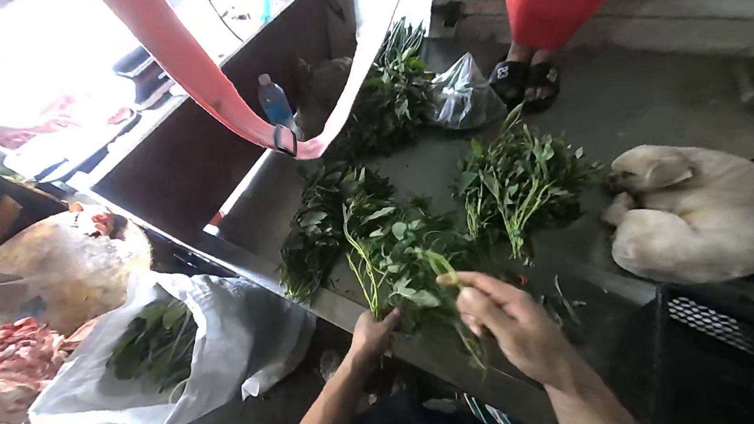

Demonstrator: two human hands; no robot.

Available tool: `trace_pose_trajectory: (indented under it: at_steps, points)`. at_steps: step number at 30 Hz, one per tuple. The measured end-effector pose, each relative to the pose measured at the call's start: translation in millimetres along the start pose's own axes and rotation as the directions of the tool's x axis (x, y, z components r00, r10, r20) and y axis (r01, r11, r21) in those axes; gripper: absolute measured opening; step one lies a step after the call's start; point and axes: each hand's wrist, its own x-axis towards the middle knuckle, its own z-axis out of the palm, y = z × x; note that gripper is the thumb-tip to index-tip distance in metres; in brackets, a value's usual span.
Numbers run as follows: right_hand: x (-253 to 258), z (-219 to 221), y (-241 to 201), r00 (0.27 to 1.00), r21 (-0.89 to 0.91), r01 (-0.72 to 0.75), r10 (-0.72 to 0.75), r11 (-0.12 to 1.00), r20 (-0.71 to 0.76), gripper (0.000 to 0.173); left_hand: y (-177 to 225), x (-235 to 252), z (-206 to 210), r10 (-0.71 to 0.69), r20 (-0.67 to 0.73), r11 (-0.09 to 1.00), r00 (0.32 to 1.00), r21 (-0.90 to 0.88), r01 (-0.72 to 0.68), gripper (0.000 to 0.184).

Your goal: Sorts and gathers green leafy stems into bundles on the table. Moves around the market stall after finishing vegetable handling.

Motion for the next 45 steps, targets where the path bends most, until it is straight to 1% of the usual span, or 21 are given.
trace_pose_trajectory:
  at_steps: [2, 4, 5, 6, 7, 8, 9, 10, 13, 15, 19, 23, 26, 29, 31, 33, 37, 39, 42, 43, 45]
  points:
    - [-3.8, -10.9, -29.5, 0.962, 0.017, 0.261, -0.259, 0.965, -0.084, 0.04, -1.2, 1.0, 2.3, -0.027, -0.015, 0.999, 1.0, 0.025, 0.027, 0.033]
    - [-1.1, -14.3, -21.5, 0.948, 0.007, 0.305, -0.303, 0.952, -0.101, 0.039, 3.3, -0.1, 4.7, -0.06, -0.021, 0.997, 0.998, 0.04, 0.061, 0.034]
    - [1.7, -13.1, -4.3, 0.967, -0.025, 0.239, -0.24, 0.971, -0.082, 0.039, 5.2, 0.7, 5.3, -0.066, -0.025, 0.997, 0.997, 0.045, 0.067, 0.035]
    - [3.3, -10.0, 17.3, 0.993, -0.079, 0.102, -0.106, 0.992, -0.052, 0.037, 4.4, 2.0, 5.2, -0.061, -0.027, 0.997, 0.998, 0.049, 0.062, 0.036]
    - [3.6, -6.5, 38.4, 0.996, -0.148, -0.091, 0.091, 0.985, -0.009, 0.036, 2.5, 3.1, 4.2, -0.051, -0.023, 0.996, 0.998, 0.066, 0.053, 0.038]
    - [1.7, -3.0, 54.5, 0.958, -0.194, -0.273, 0.284, 0.942, 0.033, 0.035, 0.5, 3.2, 2.5, -0.043, -0.022, 0.994, 0.999, 0.102, 0.045, 0.041]
    - [-3.2, 0.5, 64.9, 0.923, -0.195, -0.365, 0.382, 0.91, 0.053, 0.034, 1.1, 2.0, -0.1, -0.036, -0.028, 0.99, 0.999, 0.136, 0.04, 0.044]
    - [-10.1, 3.3, 68.5, 0.924, -0.144, -0.369, 0.379, 0.918, 0.053, 0.033, 2.9, 0.1, -2.8, -0.017, -0.053, 0.989, 0.998, 0.147, 0.025, 0.045]
    - [-29.5, 9.4, 52.3, 0.987, 0.065, -0.158, 0.157, 0.985, 0.014, 0.034, 4.1, -12.7, -5.9, 0.025, -0.141, 0.999, 0.99, 0.035, -0.02, 0.047]
    - [-30.1, 15.9, 45.8, 0.997, 0.056, -0.071, 0.072, 0.996, -0.004, 0.034, 7.9, -18.2, -2.9, 0.029, -0.162, 0.998, 0.986, -0.055, -0.039, 0.048]
    - [-24.9, 47.4, 53.5, 0.985, -0.192, -0.16, 0.17, 0.968, 0.038, 0.038, 18.1, -25.7, 6.8, 0.09, -0.092, 0.992, 0.992, -0.082, -0.097, 0.051]
    - [-29.5, 82.3, 59.0, 0.946, -0.472, -0.182, 0.284, 0.863, 0.154, 0.04, 19.7, -39.4, 11.2, 0.114, 0.07, 0.986, 0.991, -0.127, -0.104, 0.058]
    - [-34.4, 92.1, 58.3, 0.913, -0.543, -0.133, 0.316, 0.829, 0.259, 0.029, 13.6, -43.4, 7.9, 0.13, 0.138, 0.976, 0.982, -0.194, -0.102, 0.047]
    - [-28.8, 76.5, 61.6, 0.889, -0.51, -0.059, 0.277, 0.858, 0.363, 0.037, 0.3, -41.7, 4.4, 0.146, 0.127, 0.955, 0.981, -0.275, -0.107, 0.036]
    - [-19.4, 56.1, 61.8, 0.938, -0.469, -0.055, 0.206, 0.882, 0.278, 0.036, -5.0, -42.0, 1.4, 0.127, 0.1, 0.946, 0.987, -0.312, -0.09, 0.032]
    - [1.1, 25.8, 62.4, 0.986, -0.493, -0.083, 0.143, 0.866, 0.086, 0.034, -7.2, -43.7, -1.2, 0.089, 0.072, 0.945, 0.993, -0.322, -0.061, 0.029]
    - [67.4, -39.4, 109.2, 0.962, -0.621, -0.215, 0.053, 0.754, -0.269, 0.039, -11.5, -47.6, -8.8, 0.07, 0.034, 0.942, 0.997, -0.331, -0.055, 0.021]
    - [88.9, -61.1, 144.7, 0.949, -0.696, -0.298, 0.125, 0.654, -0.289, 0.045, -10.3, -50.3, -13.5, 0.067, 0.005, 0.928, 0.998, -0.367, -0.061, 0.017]
    - [95.2, -70.3, 170.8, 0.96, -0.786, -0.28, 0.156, 0.551, -0.232, 0.026, 7.8, -57.2, -24.9, 0.111, -0.051, 0.902, 0.992, -0.414, -0.122, 0.023]
    - [94.2, -71.2, 166.7, 0.965, -0.786, -0.263, 0.136, 0.559, -0.226, 0.025, 17.9, -60.0, -29.7, 0.138, -0.072, 0.89, 0.988, -0.428, -0.156, 0.025]
    - [86.9, -78.4, 146.8, 0.955, -0.698, -0.283, 0.123, 0.658, -0.272, 0.027, 36.1, -67.6, -40.3, 0.217, -0.077, 0.86, 0.973, -0.456, -0.227, 0.027]
